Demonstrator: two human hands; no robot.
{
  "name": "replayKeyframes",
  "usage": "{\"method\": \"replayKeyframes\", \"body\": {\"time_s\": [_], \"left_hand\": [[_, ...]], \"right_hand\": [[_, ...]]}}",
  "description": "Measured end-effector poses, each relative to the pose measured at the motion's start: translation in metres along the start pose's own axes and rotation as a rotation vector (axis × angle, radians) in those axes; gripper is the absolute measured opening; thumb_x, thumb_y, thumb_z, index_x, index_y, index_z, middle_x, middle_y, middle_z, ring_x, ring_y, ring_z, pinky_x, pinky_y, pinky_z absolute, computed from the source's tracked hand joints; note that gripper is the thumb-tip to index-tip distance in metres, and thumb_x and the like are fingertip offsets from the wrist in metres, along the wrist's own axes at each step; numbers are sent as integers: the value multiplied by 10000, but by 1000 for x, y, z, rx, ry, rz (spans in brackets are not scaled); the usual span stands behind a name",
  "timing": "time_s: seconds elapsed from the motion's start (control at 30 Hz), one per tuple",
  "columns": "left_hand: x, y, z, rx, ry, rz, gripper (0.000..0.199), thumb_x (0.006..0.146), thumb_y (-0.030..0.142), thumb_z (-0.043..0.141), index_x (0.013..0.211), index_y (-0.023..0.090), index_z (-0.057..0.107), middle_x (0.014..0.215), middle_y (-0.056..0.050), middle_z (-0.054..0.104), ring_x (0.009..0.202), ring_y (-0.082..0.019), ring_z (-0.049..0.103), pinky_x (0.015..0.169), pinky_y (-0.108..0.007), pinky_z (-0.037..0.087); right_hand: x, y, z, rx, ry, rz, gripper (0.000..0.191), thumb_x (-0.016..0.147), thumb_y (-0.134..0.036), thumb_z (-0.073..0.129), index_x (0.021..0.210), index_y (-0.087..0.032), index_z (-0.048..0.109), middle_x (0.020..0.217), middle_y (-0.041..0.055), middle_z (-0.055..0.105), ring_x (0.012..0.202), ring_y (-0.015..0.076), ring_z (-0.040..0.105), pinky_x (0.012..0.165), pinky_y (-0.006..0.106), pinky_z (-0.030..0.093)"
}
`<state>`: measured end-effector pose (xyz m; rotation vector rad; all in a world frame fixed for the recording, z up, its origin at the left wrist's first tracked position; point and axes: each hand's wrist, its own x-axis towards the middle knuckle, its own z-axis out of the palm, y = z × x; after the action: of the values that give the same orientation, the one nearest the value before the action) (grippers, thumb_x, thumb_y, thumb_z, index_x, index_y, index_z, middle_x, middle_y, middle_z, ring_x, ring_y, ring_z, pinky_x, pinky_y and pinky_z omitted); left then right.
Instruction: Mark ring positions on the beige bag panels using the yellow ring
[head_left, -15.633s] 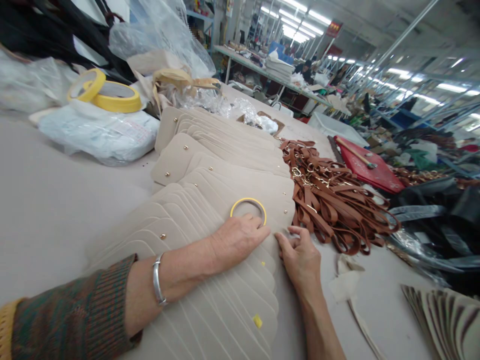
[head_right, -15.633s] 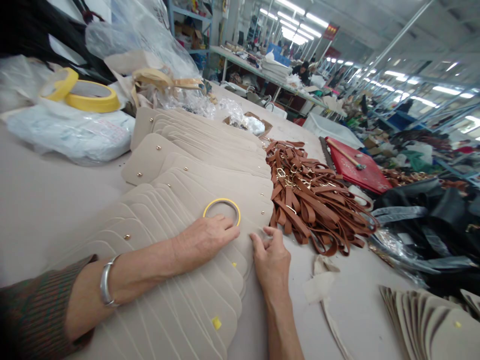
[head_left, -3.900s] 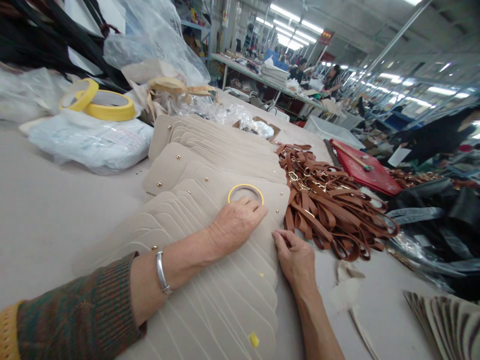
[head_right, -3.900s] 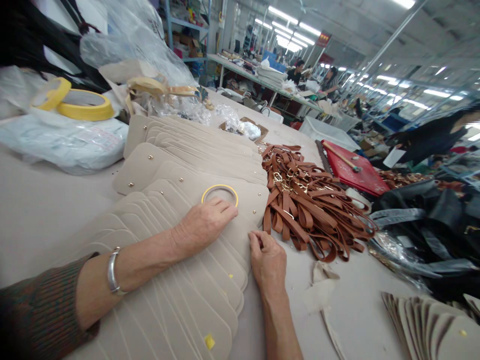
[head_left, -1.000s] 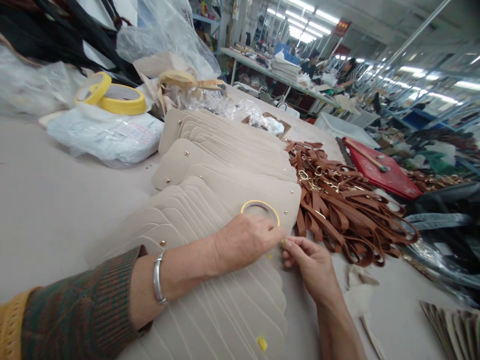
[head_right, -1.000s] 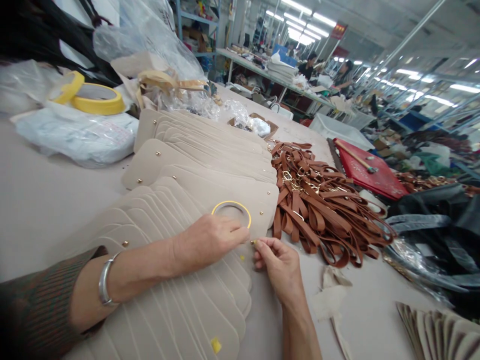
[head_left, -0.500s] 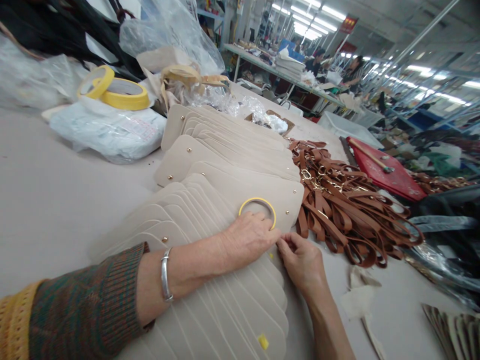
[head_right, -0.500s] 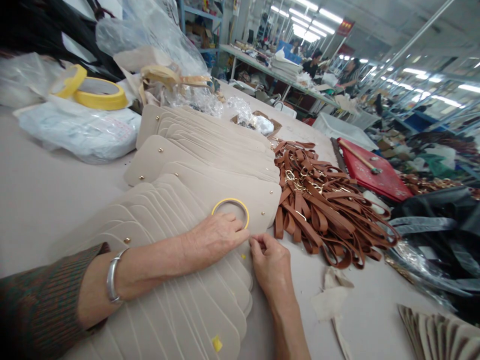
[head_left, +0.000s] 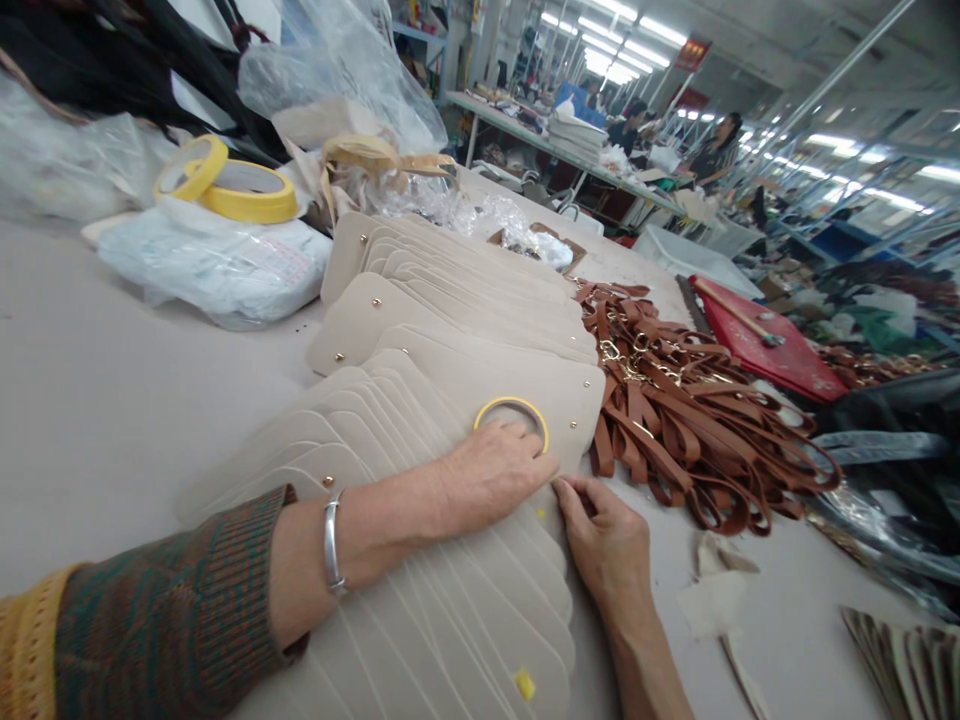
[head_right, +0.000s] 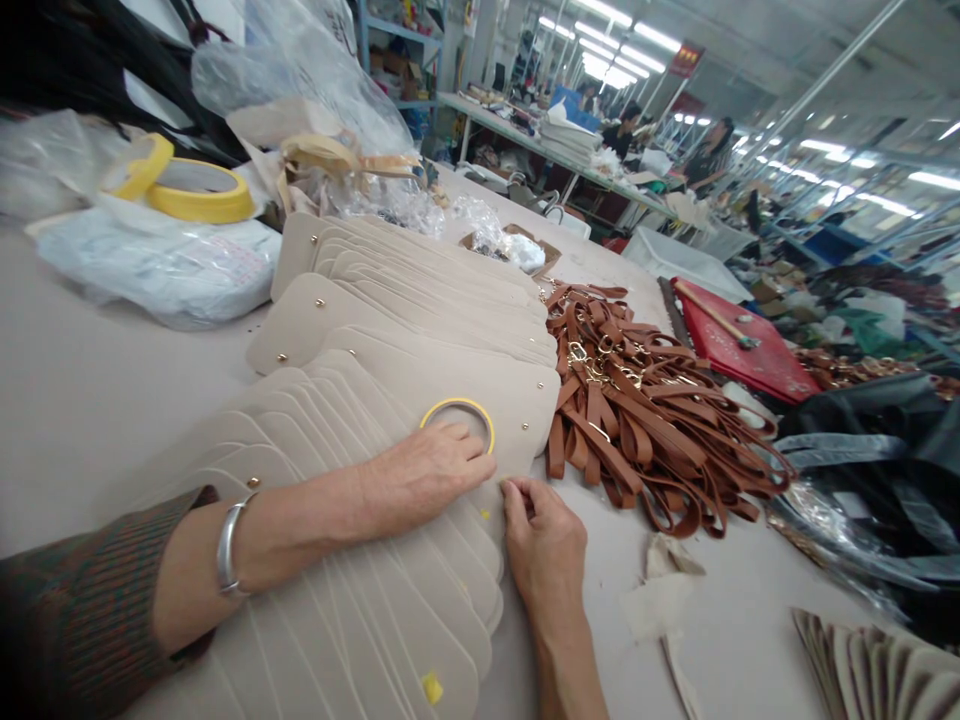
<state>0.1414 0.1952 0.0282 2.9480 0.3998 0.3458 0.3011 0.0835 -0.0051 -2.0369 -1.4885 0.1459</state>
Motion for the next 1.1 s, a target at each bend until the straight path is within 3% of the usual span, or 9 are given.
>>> {"method": "replayKeyframes", "body": {"time_s": [0.2,0.37,0.43,0.57,0.67,0.77,0.87,1.1], "left_hand": [[-3,-2,-3,-4,61,36,124,876,68,452,873,157,539,845,-60,577,788,-217,507,694,-330,411],[-4,-4,-6,-88,124,35,139,903,80,410,917,159,524,862,-46,584,777,-175,540,694,-276,436],[-5,-6,-6,-135,138,32,135,926,120,404,973,159,525,858,-41,602,786,-166,568,705,-260,452],[-6,-8,-4,-202,171,53,210,956,162,385,1135,158,495,878,-45,645,811,-157,620,727,-241,479],[-6,-8,-3,-193,191,48,314,983,211,360,1288,142,389,902,-60,665,797,-168,647,682,-244,495],[-6,-6,-1,-149,180,19,354,999,264,344,1321,119,336,881,-74,667,733,-180,659,603,-248,492],[-5,-5,1,-142,161,9,310,998,273,355,1271,127,368,847,-63,656,688,-177,655,564,-244,474],[-3,-9,-1,-182,153,-31,101,943,153,418,1014,169,488,832,-16,628,721,-162,617,588,-245,437]], "right_hand": [[9,-1,-3,-55,-79,-95,212,874,-324,542,803,-206,703,753,8,710,662,149,639,642,242,441],[11,2,-18,-7,-299,-132,444,926,-403,465,565,-180,597,538,-20,564,504,111,512,497,219,370],[12,2,-20,26,-327,-101,452,921,-417,474,562,-173,601,534,-20,558,502,109,508,481,215,366],[12,-1,-18,246,-93,-14,249,880,-371,553,885,-176,708,717,14,679,608,138,601,548,233,468],[12,-10,-16,326,62,-106,207,855,-298,597,1007,-187,682,870,46,713,693,148,643,626,261,522],[15,-20,-15,277,100,-282,175,857,-226,580,1001,-190,672,919,64,715,762,153,655,673,268,531],[19,-27,-14,199,125,-401,133,864,-169,546,922,-193,663,845,45,708,725,135,646,671,249,518],[23,-28,-9,12,235,-485,117,828,-115,525,804,-188,613,666,-13,631,562,92,578,592,201,465]]}}
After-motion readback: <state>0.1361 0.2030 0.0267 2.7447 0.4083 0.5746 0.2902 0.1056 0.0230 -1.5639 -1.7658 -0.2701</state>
